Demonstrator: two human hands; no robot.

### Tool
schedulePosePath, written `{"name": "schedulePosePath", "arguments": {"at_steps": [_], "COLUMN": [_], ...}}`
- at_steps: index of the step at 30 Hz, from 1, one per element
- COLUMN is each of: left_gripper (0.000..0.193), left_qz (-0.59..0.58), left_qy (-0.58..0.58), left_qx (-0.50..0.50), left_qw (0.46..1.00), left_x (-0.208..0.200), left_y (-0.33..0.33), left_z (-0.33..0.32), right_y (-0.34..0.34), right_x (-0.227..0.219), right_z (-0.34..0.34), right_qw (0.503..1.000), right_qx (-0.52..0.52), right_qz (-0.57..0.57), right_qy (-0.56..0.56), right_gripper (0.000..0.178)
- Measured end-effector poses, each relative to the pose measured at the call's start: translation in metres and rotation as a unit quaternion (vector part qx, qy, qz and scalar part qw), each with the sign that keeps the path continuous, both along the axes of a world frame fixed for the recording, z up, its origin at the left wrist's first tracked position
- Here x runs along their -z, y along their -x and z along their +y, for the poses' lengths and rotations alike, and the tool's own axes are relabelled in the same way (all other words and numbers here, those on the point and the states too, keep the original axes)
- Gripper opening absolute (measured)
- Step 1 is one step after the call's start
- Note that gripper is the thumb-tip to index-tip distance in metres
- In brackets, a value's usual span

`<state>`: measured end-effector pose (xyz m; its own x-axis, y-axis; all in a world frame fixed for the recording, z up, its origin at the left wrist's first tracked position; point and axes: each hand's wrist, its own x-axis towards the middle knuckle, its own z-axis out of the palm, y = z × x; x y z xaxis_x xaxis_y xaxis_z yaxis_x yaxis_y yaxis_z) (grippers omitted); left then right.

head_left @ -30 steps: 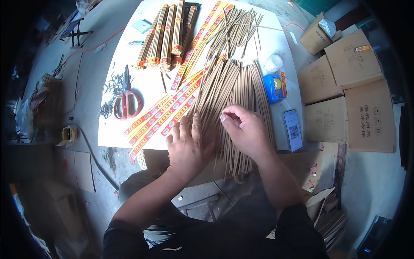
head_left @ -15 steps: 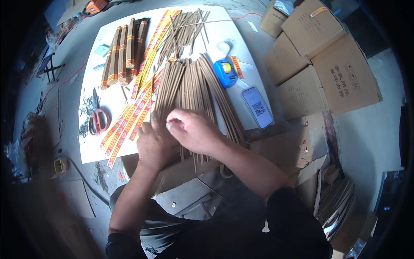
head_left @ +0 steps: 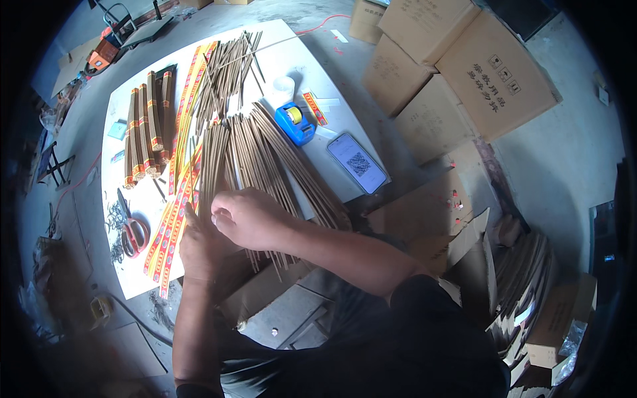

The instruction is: The person gathers thin wooden sticks into bundles, aligns them, and wraps each bundle with a red and yellow paper band. The person secures the band by folding and pressing it around the sticks, then places the finished bundle on the table.

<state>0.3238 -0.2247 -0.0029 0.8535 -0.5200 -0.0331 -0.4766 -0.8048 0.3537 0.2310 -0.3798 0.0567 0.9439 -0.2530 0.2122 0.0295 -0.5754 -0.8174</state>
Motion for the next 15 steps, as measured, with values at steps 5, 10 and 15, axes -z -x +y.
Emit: {"name": "schedulePosePath", "arguments": {"at_steps": [5, 10, 15], "left_gripper": [0.077, 0.085, 0.049], "left_qz": [0.072, 0.256, 0.466], "left_qy": [0.077, 0.172, 0.377], "left_qx": [0.064, 0.025, -0.014], "left_qw": [0.992, 0.951, 0.800], "left_x": [-0.026, -0.036, -0.051], "left_y": [-0.007, -0.030, -0.027], "left_z": [0.010, 0.026, 0.025], "right_y": [-0.004, -0.008, -0.011], "right_x": [0.000, -0.001, 0.011], "right_z": [-0.018, -0.035, -0.042], "right_qw": [0.999, 0.990, 0.979], "right_qx": [0.020, 0.040, 0.049], "right_qz": [0.013, 0.030, 0.043], "right_qy": [-0.033, -0.131, -0.192], "right_gripper": [0.015, 0.019, 0.022]}}
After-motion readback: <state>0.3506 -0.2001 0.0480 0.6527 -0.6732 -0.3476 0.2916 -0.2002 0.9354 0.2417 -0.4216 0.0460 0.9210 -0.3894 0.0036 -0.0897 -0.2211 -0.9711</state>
